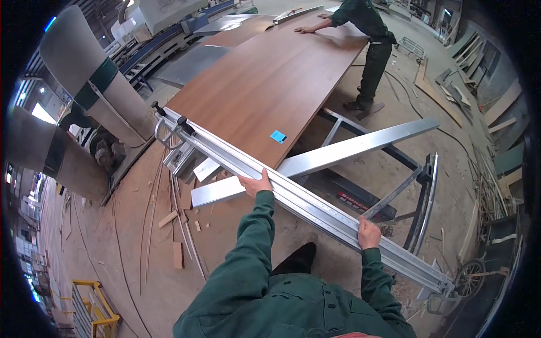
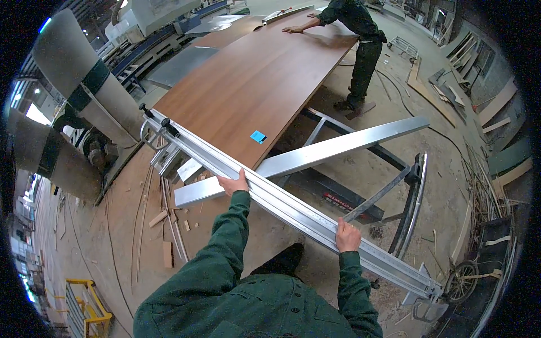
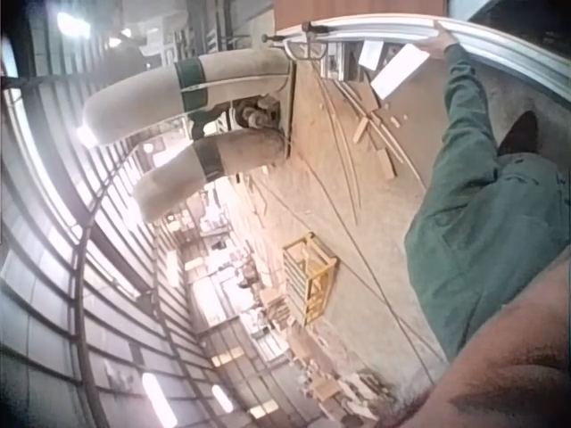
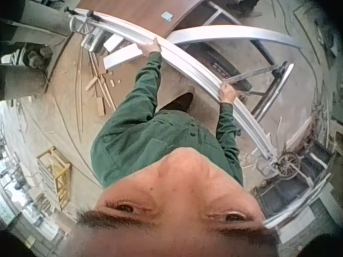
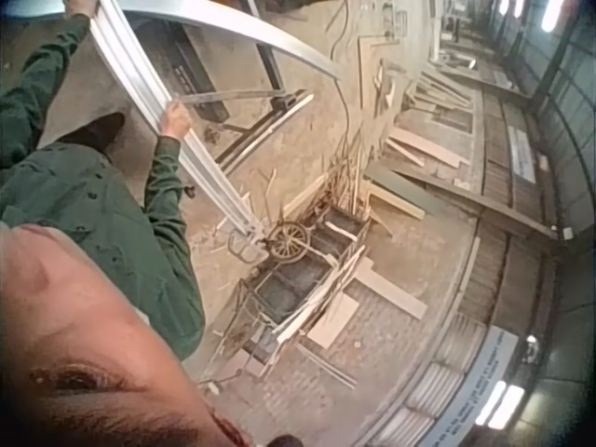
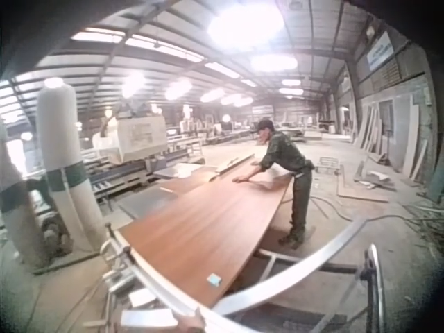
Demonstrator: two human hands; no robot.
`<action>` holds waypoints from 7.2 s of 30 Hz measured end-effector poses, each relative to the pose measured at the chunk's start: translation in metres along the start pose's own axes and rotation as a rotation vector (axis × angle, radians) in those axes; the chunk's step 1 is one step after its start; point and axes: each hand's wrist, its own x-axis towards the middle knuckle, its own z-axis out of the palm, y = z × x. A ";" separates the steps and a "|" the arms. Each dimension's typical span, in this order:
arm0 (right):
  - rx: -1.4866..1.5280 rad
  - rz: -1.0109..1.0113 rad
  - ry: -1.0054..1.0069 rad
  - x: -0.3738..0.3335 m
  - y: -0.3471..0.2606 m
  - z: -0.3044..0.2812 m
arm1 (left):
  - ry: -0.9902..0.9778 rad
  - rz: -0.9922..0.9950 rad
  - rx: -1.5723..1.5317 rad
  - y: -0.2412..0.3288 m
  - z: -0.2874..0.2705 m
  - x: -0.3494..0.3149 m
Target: Cutting a large wood-textured panel using a sliding table saw with the help of an assistant.
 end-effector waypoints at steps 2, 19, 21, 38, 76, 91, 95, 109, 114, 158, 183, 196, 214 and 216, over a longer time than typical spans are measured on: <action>0.005 -0.003 0.005 -0.011 -0.002 0.002 | 0.021 0.019 0.012 -0.007 -0.008 0.000; -0.004 0.026 -0.002 -0.090 -0.013 0.002 | -0.028 -0.027 0.029 -0.045 -0.077 -0.008; -0.004 0.032 -0.008 -0.096 -0.017 0.001 | -0.028 -0.028 0.031 -0.048 -0.082 -0.007; -0.028 0.044 -0.027 -0.172 -0.038 -0.003 | -0.041 -0.004 0.001 -0.094 -0.146 -0.004; 0.000 0.006 0.022 -0.377 -0.085 0.003 | -0.035 -0.019 0.074 -0.207 -0.324 -0.004; 0.014 0.025 0.015 -0.417 -0.092 0.010 | -0.079 -0.085 0.205 -0.222 -0.362 -0.007; 0.017 0.038 0.016 -0.430 -0.097 0.002 | -0.089 -0.113 0.199 -0.229 -0.376 -0.010; 0.011 0.037 -0.002 -0.498 -0.113 0.006 | -0.080 -0.113 0.189 -0.268 -0.431 -0.007; 0.020 0.039 -0.016 -0.525 -0.123 0.004 | -0.055 -0.109 0.164 -0.287 -0.451 -0.004; 0.029 -0.004 0.023 -0.784 -0.187 0.000 | -0.129 -0.154 0.204 -0.431 -0.676 -0.008; 0.011 0.011 0.023 -0.900 -0.213 0.007 | -0.175 -0.156 0.224 -0.501 -0.776 -0.006; 0.019 -0.006 0.052 -0.961 -0.228 0.017 | -0.152 -0.182 0.188 -0.532 -0.831 -0.004; 0.039 0.010 0.068 -1.057 -0.251 0.005 | -0.154 -0.182 0.175 -0.588 -0.911 -0.009; 0.038 0.002 0.072 -1.066 -0.252 0.005 | -0.153 -0.188 0.166 -0.588 -0.920 -0.012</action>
